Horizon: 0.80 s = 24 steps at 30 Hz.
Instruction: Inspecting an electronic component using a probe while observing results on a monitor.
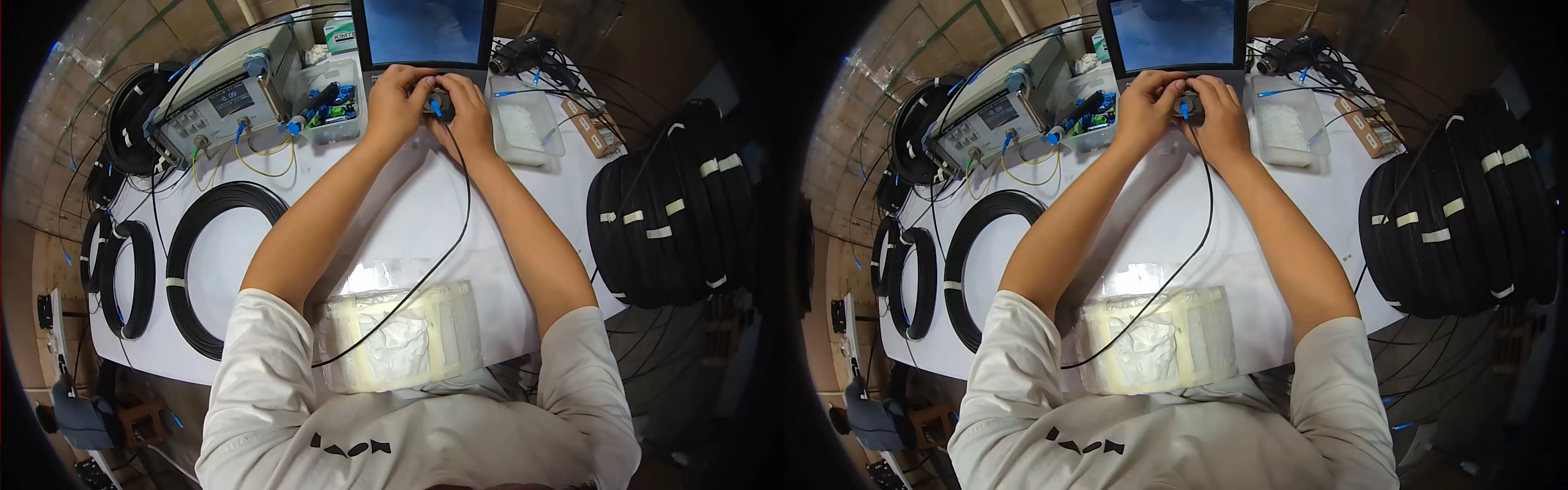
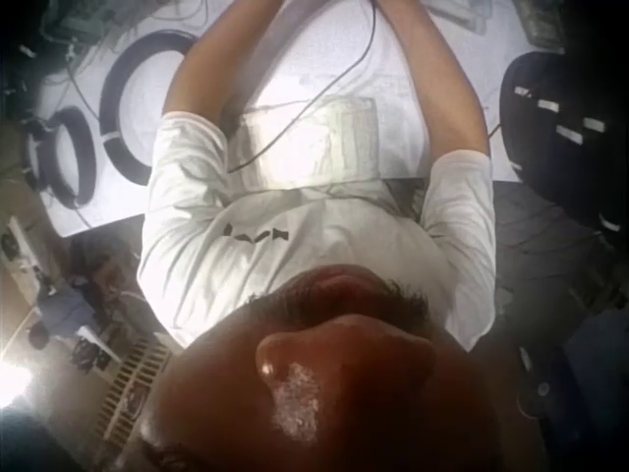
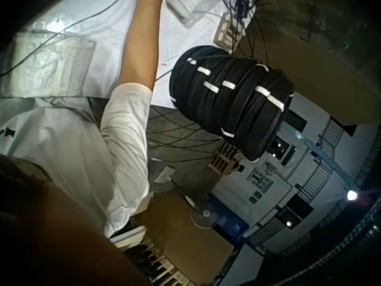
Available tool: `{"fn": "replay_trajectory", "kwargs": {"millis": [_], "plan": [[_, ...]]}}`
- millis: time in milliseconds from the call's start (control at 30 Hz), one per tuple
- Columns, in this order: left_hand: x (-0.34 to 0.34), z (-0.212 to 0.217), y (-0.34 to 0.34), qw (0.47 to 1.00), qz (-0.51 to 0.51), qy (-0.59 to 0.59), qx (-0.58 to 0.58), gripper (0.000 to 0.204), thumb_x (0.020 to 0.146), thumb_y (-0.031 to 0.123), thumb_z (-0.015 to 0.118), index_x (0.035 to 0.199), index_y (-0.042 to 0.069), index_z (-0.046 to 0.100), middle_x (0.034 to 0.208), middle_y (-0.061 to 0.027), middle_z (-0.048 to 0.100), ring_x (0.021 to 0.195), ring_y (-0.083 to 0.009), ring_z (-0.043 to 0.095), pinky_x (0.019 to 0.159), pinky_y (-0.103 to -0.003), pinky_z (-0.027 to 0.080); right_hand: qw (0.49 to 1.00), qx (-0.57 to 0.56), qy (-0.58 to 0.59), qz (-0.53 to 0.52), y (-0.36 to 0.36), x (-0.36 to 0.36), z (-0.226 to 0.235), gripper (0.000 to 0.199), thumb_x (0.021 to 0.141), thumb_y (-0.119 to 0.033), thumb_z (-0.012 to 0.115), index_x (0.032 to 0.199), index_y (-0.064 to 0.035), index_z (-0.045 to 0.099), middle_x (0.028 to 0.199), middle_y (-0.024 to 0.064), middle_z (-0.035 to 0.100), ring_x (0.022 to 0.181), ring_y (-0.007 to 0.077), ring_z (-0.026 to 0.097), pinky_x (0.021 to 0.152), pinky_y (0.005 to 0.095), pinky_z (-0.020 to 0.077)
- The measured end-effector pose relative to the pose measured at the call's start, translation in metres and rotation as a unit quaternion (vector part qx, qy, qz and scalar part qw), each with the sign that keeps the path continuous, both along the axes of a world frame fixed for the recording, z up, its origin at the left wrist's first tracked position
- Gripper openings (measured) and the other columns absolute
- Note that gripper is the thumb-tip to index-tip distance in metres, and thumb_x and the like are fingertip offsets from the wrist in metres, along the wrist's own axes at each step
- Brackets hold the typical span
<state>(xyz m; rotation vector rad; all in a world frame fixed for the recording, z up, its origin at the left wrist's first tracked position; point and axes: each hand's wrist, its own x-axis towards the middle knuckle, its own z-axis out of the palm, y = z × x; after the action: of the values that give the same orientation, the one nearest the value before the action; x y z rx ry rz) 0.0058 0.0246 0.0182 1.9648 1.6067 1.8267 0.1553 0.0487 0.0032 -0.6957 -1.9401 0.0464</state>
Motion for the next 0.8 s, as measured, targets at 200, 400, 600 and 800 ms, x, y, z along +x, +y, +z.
{"fn": "replay_trajectory", "kwargs": {"millis": [200, 400, 600, 800], "plan": [[0.005, 0.013, 0.000, 0.974, -0.046, -0.161, -0.152, 0.028, 0.093, 0.021, 0.082, 0.107, -0.003, 0.078, 0.096, -0.0111, 0.079, 0.085, -0.0138, 0.074, 0.078, -0.028, 0.058, 1.000, -0.009, 0.006, -0.012, 0.003, -0.001, -0.003, 0.066, 0.065, -0.005, 0.089, 0.126, -0.0076, 0.063, 0.128, 0.0107, 0.065, 0.119, 0.0358, 0.062, 0.100, 0.0431, 0.0534], [0.006, 0.005, 0.002, 0.990, -0.028, -0.113, -0.076, 0.028, 0.096, 0.024, 0.078, 0.110, 0.000, 0.078, 0.098, -0.0074, 0.075, 0.084, -0.0135, 0.072, 0.073, -0.028, 0.057, 0.999, -0.020, 0.039, -0.022, 0.001, -0.007, -0.007, 0.069, 0.065, -0.008, 0.091, 0.128, -0.0074, 0.061, 0.127, 0.0121, 0.064, 0.119, 0.0369, 0.062, 0.100, 0.0445, 0.0530], [0.006, 0.005, 0.001, 0.985, -0.028, -0.151, -0.084, 0.023, 0.094, 0.024, 0.075, 0.104, 0.004, 0.081, 0.099, -0.0147, 0.073, 0.089, -0.0276, 0.074, 0.081, -0.037, 0.057, 0.995, -0.058, 0.061, -0.055, -0.004, -0.014, -0.015, 0.072, 0.065, -0.011, 0.092, 0.129, -0.0080, 0.059, 0.125, 0.0124, 0.064, 0.116, 0.0372, 0.062, 0.099, 0.0459, 0.0522], [0.012, 0.005, -0.006, 0.991, -0.017, -0.125, -0.052, 0.026, 0.094, 0.025, 0.075, 0.108, 0.002, 0.078, 0.098, -0.0131, 0.072, 0.085, -0.0255, 0.072, 0.078, -0.037, 0.057, 0.996, -0.030, 0.047, -0.064, 0.007, -0.007, -0.015, 0.063, 0.067, -0.009, 0.089, 0.124, -0.0073, 0.062, 0.122, 0.0111, 0.065, 0.116, 0.0358, 0.061, 0.100, 0.0452, 0.0510]]}}
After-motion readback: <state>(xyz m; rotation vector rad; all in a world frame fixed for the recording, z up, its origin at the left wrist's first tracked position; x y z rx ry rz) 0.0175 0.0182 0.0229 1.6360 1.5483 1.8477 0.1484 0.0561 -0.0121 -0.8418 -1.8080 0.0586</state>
